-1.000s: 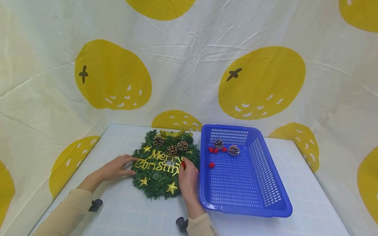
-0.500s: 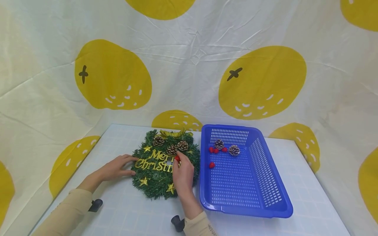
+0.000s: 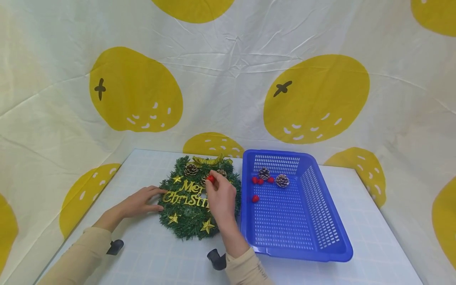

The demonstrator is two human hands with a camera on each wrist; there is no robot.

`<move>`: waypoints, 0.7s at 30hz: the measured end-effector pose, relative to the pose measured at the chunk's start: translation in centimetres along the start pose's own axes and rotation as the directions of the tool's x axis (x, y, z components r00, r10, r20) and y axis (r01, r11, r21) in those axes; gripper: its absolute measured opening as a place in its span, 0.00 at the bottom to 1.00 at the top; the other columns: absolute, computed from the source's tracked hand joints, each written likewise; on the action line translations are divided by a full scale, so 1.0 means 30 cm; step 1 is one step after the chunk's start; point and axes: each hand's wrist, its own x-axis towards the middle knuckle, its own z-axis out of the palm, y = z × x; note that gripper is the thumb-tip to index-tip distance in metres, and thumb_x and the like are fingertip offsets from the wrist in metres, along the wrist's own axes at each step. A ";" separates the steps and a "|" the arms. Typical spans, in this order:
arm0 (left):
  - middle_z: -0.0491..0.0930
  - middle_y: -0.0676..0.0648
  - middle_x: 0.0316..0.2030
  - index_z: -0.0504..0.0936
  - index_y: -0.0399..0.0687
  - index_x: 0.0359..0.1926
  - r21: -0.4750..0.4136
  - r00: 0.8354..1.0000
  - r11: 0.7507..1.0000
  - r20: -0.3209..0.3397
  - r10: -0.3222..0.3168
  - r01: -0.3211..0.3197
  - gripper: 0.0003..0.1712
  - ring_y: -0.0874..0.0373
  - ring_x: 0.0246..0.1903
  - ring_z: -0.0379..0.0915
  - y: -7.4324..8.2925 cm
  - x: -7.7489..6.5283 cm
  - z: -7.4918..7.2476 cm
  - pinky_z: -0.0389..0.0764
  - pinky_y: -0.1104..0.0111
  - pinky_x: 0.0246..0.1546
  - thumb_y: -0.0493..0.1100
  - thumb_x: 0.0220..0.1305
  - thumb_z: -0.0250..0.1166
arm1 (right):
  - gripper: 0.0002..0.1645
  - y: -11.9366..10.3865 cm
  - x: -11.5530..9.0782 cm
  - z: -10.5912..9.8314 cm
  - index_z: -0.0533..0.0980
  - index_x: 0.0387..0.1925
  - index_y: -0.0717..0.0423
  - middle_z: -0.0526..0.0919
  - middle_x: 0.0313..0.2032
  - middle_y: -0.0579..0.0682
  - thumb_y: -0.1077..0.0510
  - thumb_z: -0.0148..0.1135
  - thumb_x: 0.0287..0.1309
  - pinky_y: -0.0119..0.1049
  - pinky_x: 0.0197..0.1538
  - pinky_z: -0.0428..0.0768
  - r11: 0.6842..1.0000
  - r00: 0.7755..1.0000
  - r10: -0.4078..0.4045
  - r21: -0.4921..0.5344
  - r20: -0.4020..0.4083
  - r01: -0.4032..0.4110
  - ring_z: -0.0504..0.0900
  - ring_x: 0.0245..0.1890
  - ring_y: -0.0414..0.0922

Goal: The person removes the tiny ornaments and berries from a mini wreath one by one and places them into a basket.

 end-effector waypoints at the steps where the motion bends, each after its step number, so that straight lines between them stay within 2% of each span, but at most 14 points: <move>1: 0.68 0.43 0.59 0.69 0.56 0.62 -0.001 1.000 1.000 -0.001 0.000 0.000 0.38 0.42 0.58 0.63 0.001 -0.001 -0.001 0.66 0.46 0.56 0.66 0.54 0.60 | 0.18 -0.009 0.006 -0.007 0.77 0.51 0.45 0.83 0.46 0.48 0.53 0.61 0.58 0.36 0.44 0.81 1.000 1.000 0.000 0.004 0.002 0.000 0.82 0.45 0.40; 8: 0.69 0.42 0.58 0.69 0.55 0.62 -0.005 1.000 1.000 -0.011 0.008 -0.008 0.37 0.41 0.58 0.63 0.001 -0.005 -0.004 0.66 0.45 0.55 0.64 0.54 0.61 | 0.20 -0.053 0.053 -0.050 0.78 0.51 0.46 0.85 0.42 0.49 0.49 0.62 0.56 0.36 0.34 0.81 0.999 1.000 -0.023 -0.048 -0.004 0.023 0.84 0.41 0.42; 16: 0.68 0.43 0.58 0.69 0.56 0.62 0.003 1.000 1.000 -0.002 0.007 -0.007 0.38 0.42 0.58 0.64 -0.005 -0.002 -0.004 0.66 0.46 0.55 0.67 0.54 0.59 | 0.20 -0.092 0.111 -0.097 0.79 0.49 0.49 0.85 0.42 0.50 0.48 0.63 0.55 0.39 0.38 0.82 0.990 0.998 -0.068 -0.122 0.014 0.069 0.84 0.40 0.43; 21: 0.68 0.44 0.58 0.68 0.56 0.62 0.000 1.000 1.000 0.002 0.007 -0.007 0.39 0.43 0.58 0.63 -0.007 0.001 0.001 0.67 0.46 0.55 0.68 0.53 0.59 | 0.20 -0.101 0.155 -0.133 0.78 0.50 0.49 0.84 0.43 0.50 0.48 0.62 0.57 0.39 0.39 0.82 0.984 0.997 -0.064 -0.163 0.037 0.070 0.84 0.41 0.44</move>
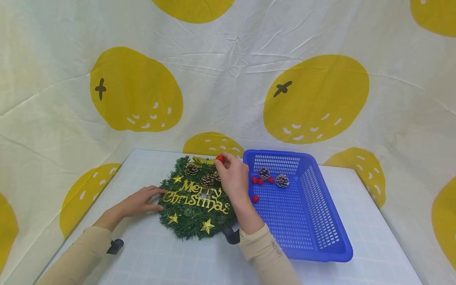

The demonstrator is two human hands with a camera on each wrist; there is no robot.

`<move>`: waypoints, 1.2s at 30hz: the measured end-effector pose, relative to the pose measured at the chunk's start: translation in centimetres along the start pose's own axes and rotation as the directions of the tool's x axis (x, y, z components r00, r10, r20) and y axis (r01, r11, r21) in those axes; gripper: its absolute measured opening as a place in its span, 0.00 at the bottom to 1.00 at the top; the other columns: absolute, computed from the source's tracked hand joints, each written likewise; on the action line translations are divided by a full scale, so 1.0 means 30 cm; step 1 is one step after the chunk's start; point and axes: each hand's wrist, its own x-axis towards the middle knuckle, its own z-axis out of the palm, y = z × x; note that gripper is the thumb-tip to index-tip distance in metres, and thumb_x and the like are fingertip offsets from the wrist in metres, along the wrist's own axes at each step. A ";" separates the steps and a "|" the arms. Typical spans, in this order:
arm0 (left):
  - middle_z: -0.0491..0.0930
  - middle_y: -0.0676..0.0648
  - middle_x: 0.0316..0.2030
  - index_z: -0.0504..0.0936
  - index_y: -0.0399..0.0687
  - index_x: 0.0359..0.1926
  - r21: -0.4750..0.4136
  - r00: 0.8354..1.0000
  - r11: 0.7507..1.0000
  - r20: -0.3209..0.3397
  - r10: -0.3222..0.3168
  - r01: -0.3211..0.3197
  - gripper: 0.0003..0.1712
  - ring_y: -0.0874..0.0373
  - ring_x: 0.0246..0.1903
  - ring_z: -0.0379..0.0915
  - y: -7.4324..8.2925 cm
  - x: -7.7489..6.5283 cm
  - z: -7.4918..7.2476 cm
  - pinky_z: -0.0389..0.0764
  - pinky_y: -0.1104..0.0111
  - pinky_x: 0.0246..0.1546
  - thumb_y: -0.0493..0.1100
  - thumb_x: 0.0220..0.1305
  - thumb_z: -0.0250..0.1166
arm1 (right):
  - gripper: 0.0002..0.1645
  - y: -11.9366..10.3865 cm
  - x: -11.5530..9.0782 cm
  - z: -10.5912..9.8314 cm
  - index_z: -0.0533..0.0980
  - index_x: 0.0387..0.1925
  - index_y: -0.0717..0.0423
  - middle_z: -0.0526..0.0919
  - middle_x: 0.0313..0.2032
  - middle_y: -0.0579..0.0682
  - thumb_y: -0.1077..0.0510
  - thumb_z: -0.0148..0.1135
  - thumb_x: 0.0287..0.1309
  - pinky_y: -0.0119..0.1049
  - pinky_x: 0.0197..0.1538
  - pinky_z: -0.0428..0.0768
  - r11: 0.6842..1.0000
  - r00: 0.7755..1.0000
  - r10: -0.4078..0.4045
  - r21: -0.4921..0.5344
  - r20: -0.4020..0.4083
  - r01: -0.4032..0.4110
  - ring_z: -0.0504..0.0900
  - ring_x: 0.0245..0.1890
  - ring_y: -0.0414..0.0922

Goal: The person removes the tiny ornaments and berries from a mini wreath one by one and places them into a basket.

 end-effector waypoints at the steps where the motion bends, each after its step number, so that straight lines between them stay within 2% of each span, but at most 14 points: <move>1: 0.68 0.44 0.58 0.68 0.57 0.62 0.000 1.000 1.000 0.000 -0.002 0.002 0.39 0.43 0.58 0.63 -0.002 0.000 0.001 0.66 0.46 0.55 0.68 0.53 0.59 | 0.20 0.000 0.009 -0.008 0.78 0.51 0.49 0.84 0.43 0.50 0.49 0.61 0.57 0.40 0.39 0.81 1.000 1.000 0.004 -0.007 0.007 -0.004 0.84 0.42 0.44; 7: 0.68 0.45 0.59 0.68 0.58 0.62 -0.002 1.000 1.000 -0.001 -0.002 0.002 0.38 0.44 0.58 0.63 -0.007 0.002 0.005 0.66 0.47 0.56 0.69 0.53 0.58 | 0.21 0.018 0.064 -0.050 0.77 0.51 0.52 0.84 0.44 0.52 0.48 0.60 0.58 0.42 0.43 0.81 0.998 0.999 0.022 -0.064 0.024 -0.021 0.83 0.44 0.46; 19: 0.68 0.44 0.59 0.68 0.57 0.62 -0.003 1.000 1.000 0.002 -0.006 0.006 0.39 0.43 0.58 0.63 -0.004 0.001 0.000 0.66 0.47 0.56 0.68 0.53 0.59 | 0.23 0.082 0.178 -0.132 0.76 0.54 0.54 0.82 0.47 0.55 0.48 0.58 0.59 0.44 0.47 0.78 0.990 0.998 0.052 -0.128 -0.019 -0.054 0.81 0.47 0.50; 28: 0.68 0.45 0.59 0.68 0.58 0.62 -0.009 1.000 1.000 0.003 -0.007 0.007 0.39 0.44 0.58 0.63 -0.002 0.002 -0.002 0.66 0.47 0.56 0.68 0.53 0.58 | 0.24 0.193 0.218 -0.172 0.74 0.56 0.57 0.80 0.50 0.57 0.51 0.56 0.60 0.46 0.53 0.74 0.978 0.994 0.104 -0.182 -0.014 -0.105 0.76 0.52 0.52; 36: 0.68 0.45 0.59 0.68 0.57 0.63 -0.011 1.000 1.000 0.001 -0.008 0.008 0.38 0.44 0.58 0.63 -0.001 0.000 0.000 0.66 0.47 0.57 0.67 0.54 0.59 | 0.23 0.286 0.246 -0.199 0.73 0.57 0.59 0.80 0.49 0.59 0.55 0.55 0.61 0.47 0.55 0.73 0.956 0.984 0.170 -0.233 -0.048 -0.176 0.75 0.52 0.55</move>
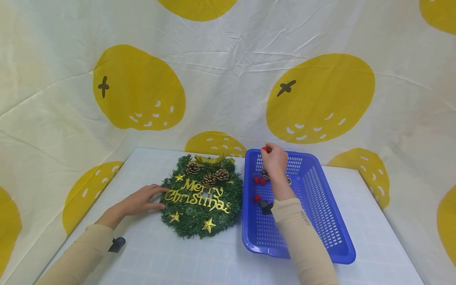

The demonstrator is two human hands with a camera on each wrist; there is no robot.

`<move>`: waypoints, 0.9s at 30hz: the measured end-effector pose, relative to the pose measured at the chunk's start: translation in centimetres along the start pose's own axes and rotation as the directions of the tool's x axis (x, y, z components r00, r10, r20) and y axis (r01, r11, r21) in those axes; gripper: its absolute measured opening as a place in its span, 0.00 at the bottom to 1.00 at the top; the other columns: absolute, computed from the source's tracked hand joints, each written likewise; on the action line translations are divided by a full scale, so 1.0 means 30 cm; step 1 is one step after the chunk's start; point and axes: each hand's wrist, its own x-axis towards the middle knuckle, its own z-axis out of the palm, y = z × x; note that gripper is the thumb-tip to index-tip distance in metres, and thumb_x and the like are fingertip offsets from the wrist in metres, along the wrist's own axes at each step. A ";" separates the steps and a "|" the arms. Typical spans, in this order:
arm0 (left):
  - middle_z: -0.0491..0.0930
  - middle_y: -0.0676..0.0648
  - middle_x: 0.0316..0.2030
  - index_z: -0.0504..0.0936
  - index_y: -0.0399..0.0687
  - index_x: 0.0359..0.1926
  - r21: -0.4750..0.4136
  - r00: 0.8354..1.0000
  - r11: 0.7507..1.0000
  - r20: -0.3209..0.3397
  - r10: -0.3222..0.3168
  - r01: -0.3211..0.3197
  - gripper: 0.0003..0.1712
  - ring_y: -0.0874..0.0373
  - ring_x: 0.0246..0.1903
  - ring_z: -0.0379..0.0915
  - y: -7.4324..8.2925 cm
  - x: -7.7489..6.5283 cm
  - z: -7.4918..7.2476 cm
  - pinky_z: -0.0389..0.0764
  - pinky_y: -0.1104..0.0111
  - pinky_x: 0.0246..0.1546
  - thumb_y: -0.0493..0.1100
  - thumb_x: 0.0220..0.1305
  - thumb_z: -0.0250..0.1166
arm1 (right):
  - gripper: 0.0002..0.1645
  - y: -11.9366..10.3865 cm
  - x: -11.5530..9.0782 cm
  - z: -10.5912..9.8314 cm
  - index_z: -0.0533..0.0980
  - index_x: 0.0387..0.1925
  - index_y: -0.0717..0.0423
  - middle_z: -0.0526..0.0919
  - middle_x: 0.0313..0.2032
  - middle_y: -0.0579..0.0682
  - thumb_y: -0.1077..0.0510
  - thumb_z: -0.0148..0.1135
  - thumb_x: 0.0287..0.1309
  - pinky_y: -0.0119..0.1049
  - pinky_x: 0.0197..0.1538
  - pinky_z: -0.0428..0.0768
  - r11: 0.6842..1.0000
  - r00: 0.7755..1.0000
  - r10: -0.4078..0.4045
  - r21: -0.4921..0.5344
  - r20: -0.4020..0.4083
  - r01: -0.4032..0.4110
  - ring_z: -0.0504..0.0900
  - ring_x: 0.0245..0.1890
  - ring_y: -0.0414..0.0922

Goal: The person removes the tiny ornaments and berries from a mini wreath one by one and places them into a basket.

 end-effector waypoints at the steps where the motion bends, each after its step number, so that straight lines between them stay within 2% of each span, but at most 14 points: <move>1: 0.68 0.45 0.59 0.68 0.57 0.62 0.001 1.000 1.000 0.001 -0.001 0.001 0.38 0.44 0.58 0.63 0.001 0.000 0.000 0.66 0.47 0.57 0.67 0.54 0.59 | 0.23 0.011 0.005 -0.001 0.73 0.57 0.59 0.80 0.49 0.59 0.55 0.55 0.61 0.48 0.56 0.72 1.000 1.000 0.009 -0.011 -0.003 -0.009 0.75 0.52 0.55; 7: 0.69 0.44 0.57 0.69 0.55 0.62 0.007 1.000 1.000 -0.007 0.008 -0.008 0.38 0.43 0.57 0.64 0.005 0.000 -0.004 0.66 0.46 0.56 0.66 0.54 0.60 | 0.23 0.075 0.032 -0.001 0.72 0.57 0.60 0.79 0.50 0.60 0.56 0.54 0.61 0.50 0.56 0.71 0.996 0.998 0.056 -0.075 0.014 -0.055 0.73 0.53 0.58; 13: 0.69 0.44 0.57 0.68 0.56 0.62 0.004 1.000 1.000 -0.005 0.004 -0.004 0.37 0.43 0.57 0.64 0.006 0.004 -0.006 0.66 0.47 0.56 0.66 0.54 0.59 | 0.24 0.138 0.046 0.015 0.71 0.57 0.64 0.78 0.51 0.63 0.57 0.53 0.61 0.52 0.59 0.67 0.983 0.993 0.093 -0.168 0.074 -0.080 0.72 0.53 0.60; 20: 0.68 0.43 0.58 0.68 0.56 0.62 0.003 1.000 1.000 0.001 0.003 -0.003 0.37 0.43 0.58 0.63 0.006 0.003 -0.009 0.65 0.46 0.57 0.66 0.54 0.60 | 0.24 0.194 0.048 0.050 0.71 0.57 0.65 0.76 0.52 0.64 0.57 0.53 0.61 0.51 0.55 0.72 0.973 0.984 0.148 -0.194 0.100 -0.126 0.72 0.54 0.60; 27: 0.68 0.42 0.58 0.69 0.55 0.62 0.004 1.000 1.000 -0.001 0.005 -0.005 0.38 0.42 0.58 0.63 0.009 0.004 -0.003 0.66 0.46 0.56 0.66 0.54 0.60 | 0.24 0.214 0.047 0.064 0.71 0.56 0.65 0.76 0.52 0.65 0.58 0.53 0.60 0.52 0.54 0.72 0.963 0.981 0.144 -0.244 0.127 -0.110 0.72 0.53 0.61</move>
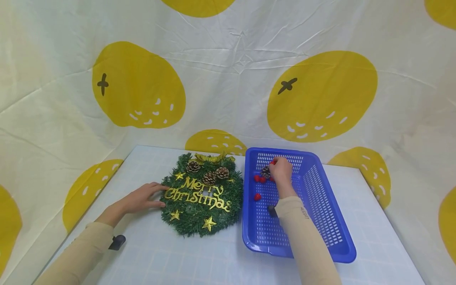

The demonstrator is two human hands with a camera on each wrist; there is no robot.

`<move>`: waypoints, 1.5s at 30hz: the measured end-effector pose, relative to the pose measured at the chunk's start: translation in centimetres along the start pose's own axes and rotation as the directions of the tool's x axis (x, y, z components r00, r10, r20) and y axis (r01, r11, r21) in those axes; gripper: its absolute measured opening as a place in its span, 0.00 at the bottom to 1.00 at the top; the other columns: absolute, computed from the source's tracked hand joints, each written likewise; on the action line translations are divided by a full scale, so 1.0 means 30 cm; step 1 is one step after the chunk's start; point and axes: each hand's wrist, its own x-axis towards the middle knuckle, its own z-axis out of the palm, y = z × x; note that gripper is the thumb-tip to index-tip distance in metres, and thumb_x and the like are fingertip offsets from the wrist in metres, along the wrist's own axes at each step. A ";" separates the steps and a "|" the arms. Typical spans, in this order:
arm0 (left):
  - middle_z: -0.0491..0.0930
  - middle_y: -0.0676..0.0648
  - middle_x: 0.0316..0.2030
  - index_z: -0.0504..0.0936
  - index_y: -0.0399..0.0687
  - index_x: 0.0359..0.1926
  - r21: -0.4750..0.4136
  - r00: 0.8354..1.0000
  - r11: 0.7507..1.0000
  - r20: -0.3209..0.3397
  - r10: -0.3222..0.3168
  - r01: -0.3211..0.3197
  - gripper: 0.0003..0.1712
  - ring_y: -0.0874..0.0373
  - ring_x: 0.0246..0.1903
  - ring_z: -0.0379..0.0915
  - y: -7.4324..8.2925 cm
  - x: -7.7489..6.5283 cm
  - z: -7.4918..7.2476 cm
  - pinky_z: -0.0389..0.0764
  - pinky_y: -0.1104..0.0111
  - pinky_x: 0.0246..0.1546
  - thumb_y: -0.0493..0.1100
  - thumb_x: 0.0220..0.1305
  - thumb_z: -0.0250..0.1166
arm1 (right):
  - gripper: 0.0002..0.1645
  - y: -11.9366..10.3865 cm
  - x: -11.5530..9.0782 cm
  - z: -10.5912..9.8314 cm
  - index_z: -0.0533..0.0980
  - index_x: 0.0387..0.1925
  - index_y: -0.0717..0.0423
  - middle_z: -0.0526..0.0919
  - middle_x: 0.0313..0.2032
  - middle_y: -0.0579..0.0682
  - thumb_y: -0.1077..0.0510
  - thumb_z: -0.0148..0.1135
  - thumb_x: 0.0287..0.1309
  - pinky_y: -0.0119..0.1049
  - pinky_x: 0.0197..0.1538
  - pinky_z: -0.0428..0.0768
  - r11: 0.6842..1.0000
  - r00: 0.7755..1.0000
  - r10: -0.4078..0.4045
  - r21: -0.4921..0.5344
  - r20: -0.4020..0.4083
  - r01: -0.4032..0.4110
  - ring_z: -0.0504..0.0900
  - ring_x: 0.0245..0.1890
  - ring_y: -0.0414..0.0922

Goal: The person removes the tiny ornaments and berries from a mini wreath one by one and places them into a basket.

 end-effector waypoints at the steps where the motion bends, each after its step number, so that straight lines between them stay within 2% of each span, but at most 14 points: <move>1: 0.68 0.42 0.58 0.69 0.55 0.62 0.000 1.000 1.000 0.001 0.000 0.000 0.38 0.42 0.58 0.63 0.002 0.000 -0.001 0.66 0.46 0.56 0.66 0.54 0.59 | 0.24 0.001 -0.001 0.001 0.71 0.56 0.65 0.76 0.52 0.65 0.58 0.53 0.60 0.52 0.53 0.72 1.000 1.000 0.001 -0.004 -0.001 -0.001 0.72 0.53 0.61; 11: 0.68 0.44 0.58 0.69 0.57 0.62 -0.010 1.000 1.000 0.008 0.000 0.000 0.38 0.43 0.58 0.64 0.003 -0.001 0.000 0.66 0.46 0.56 0.67 0.54 0.59 | 0.23 0.012 -0.002 0.021 0.74 0.54 0.64 0.77 0.52 0.63 0.58 0.54 0.58 0.51 0.56 0.71 1.000 1.000 -0.003 0.016 -0.028 0.004 0.71 0.55 0.61; 31: 0.68 0.44 0.59 0.69 0.57 0.62 -0.009 1.000 1.000 0.010 -0.009 0.009 0.37 0.43 0.58 0.63 0.005 0.000 -0.002 0.66 0.46 0.56 0.67 0.54 0.59 | 0.23 0.010 -0.008 0.008 0.73 0.54 0.66 0.76 0.53 0.64 0.57 0.54 0.59 0.51 0.56 0.71 0.999 1.000 0.011 0.049 0.005 -0.012 0.72 0.54 0.60; 38: 0.68 0.43 0.59 0.69 0.56 0.62 -0.008 1.000 1.000 0.014 -0.008 0.008 0.38 0.42 0.58 0.63 0.005 -0.002 -0.005 0.66 0.46 0.56 0.67 0.54 0.59 | 0.24 -0.002 -0.006 -0.012 0.73 0.54 0.65 0.77 0.52 0.62 0.58 0.52 0.57 0.51 0.56 0.71 1.000 0.999 -0.016 0.024 -0.030 0.017 0.71 0.55 0.60; 45: 0.68 0.43 0.59 0.69 0.55 0.62 -0.003 1.000 1.000 0.010 -0.007 0.007 0.38 0.42 0.58 0.63 0.007 -0.002 -0.009 0.66 0.46 0.56 0.67 0.54 0.59 | 0.25 -0.050 -0.011 -0.043 0.72 0.56 0.64 0.79 0.50 0.61 0.56 0.54 0.59 0.50 0.56 0.71 0.995 0.997 -0.044 0.088 -0.070 0.050 0.73 0.54 0.58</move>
